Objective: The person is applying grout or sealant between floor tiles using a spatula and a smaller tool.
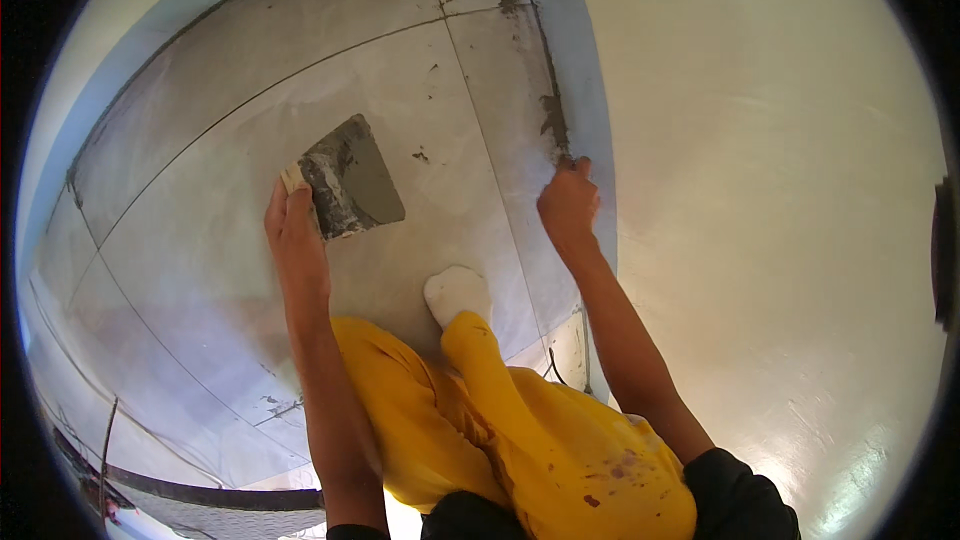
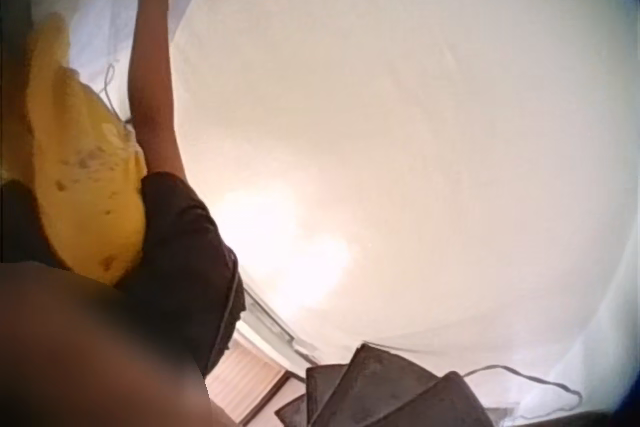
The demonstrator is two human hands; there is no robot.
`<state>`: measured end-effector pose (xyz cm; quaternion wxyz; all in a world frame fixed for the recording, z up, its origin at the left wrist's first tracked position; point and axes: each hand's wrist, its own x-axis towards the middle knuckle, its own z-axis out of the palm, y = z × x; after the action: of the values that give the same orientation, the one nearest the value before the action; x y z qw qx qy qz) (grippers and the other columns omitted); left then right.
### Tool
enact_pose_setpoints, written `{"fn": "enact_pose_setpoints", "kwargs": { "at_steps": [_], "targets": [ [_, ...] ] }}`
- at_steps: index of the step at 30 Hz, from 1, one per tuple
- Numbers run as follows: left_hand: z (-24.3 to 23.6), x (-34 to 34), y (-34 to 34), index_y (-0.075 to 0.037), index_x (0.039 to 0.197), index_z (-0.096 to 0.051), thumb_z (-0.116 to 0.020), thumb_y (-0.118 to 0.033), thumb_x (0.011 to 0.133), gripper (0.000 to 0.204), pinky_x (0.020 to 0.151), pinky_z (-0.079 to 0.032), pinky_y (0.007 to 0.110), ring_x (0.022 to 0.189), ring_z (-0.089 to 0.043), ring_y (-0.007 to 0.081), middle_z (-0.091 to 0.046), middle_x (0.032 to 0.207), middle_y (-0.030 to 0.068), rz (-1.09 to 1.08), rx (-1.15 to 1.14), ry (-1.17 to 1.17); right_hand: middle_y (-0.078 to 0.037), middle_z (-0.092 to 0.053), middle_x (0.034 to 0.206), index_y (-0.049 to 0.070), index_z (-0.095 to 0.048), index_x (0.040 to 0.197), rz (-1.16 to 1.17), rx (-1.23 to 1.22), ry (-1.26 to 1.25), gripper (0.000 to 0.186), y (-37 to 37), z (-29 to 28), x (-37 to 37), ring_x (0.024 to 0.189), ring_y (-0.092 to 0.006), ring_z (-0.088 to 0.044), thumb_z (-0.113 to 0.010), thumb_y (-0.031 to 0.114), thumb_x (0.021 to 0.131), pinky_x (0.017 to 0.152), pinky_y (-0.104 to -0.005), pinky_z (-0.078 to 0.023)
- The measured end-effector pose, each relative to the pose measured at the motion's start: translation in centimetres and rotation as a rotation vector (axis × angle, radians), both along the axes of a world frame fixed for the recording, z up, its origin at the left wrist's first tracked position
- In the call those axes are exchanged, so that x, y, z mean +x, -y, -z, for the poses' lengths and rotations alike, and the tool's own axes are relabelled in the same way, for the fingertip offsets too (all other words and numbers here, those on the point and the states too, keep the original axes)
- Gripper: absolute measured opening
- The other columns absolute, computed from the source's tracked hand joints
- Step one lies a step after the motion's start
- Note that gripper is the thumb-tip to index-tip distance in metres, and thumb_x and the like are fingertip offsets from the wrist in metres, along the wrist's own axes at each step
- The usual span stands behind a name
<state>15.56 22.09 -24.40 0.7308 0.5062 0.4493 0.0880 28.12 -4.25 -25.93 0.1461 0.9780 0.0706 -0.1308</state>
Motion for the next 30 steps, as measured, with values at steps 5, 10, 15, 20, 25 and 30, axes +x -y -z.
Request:
{"fn": "enact_pose_setpoints", "kwargs": {
  "at_steps": [5,10,15,20,25,30],
  "targets": [
    [0.5,-0.1,0.1,0.0,0.103,-0.055,-0.043,-0.013,0.088,0.024,0.074,-0.039,0.022,0.079,-0.049,0.0088,-0.056,0.089,0.0008,0.129,0.045,0.017,-0.024,-0.052,0.097,-0.003,-0.059,0.09,-0.06,-0.062,-0.101,0.02,-1.5,0.5,0.0,0.076,-0.035,-0.062,-0.059,0.006,0.073,0.063,-0.0402,-0.053],
    [0.2,0.8,2.7,-0.002,0.096,-0.056,-0.045,-0.014,0.086,0.018,0.065,-0.042,0.023,0.074,-0.051,0.008,-0.056,0.084,0.0011,-0.047,-0.444,-0.033,-0.017,-0.058,0.094,0.001,-0.062,0.092,-0.162,0.281,-0.361,0.02,-2.1,-4.1,-1.7,0.082,-0.0326,-0.062,-0.055,0.004,0.074,0.068,-0.0397,-0.052],
    [1.8,0.5,5.0,-0.002,0.1,-0.053,-0.048,-0.018,0.084,0.023,0.063,-0.043,0.028,0.074,-0.054,0.0141,-0.056,0.086,0.0051,0.264,-0.418,-0.053,-0.013,-0.053,0.117,0.006,-0.061,0.104,-0.474,0.784,-0.12,0.031,-4.3,-7.1,-4.2,0.086,-0.0269,-0.06,-0.058,0.007,0.073,0.069,-0.0371,-0.052],
    [0.4,0.7,4.9,-0.005,0.091,-0.054,-0.045,-0.016,0.084,0.016,0.05,-0.042,0.027,0.063,-0.053,0.0108,-0.055,0.077,0.0027,0.051,-0.671,-0.074,-0.002,-0.05,0.125,0.015,-0.06,0.108,-0.67,0.521,-0.255,0.036,-3.0,-7.0,-4.2,0.09,-0.0215,-0.057,-0.056,0.009,0.072,0.066,-0.0295,-0.053],
    [-1.1,1.5,4.3,0.002,0.109,-0.05,-0.049,-0.017,0.085,0.031,0.065,-0.044,0.027,0.075,-0.054,0.015,-0.056,0.088,0.0065,0.194,-0.447,-0.1,-0.005,-0.062,0.097,0.011,-0.065,0.092,-0.733,0.579,-0.042,0.04,0.7,-7.4,-1.3,0.092,-0.0257,-0.054,-0.058,-0.005,0.057,0.075,-0.0368,-0.047],
    [2.0,0.5,5.8,0.0,0.095,-0.05,-0.044,-0.013,0.086,0.017,0.055,-0.047,0.027,0.065,-0.054,0.0116,-0.055,0.081,0.0046,0.429,0.002,0.064,-0.005,-0.061,0.097,0.009,-0.065,0.092,-0.83,0.673,-0.198,0.039,-3.5,-10.3,-1.1,0.09,-0.0253,-0.053,-0.057,-0.008,0.058,0.076,-0.0378,-0.044]
  ]
}}
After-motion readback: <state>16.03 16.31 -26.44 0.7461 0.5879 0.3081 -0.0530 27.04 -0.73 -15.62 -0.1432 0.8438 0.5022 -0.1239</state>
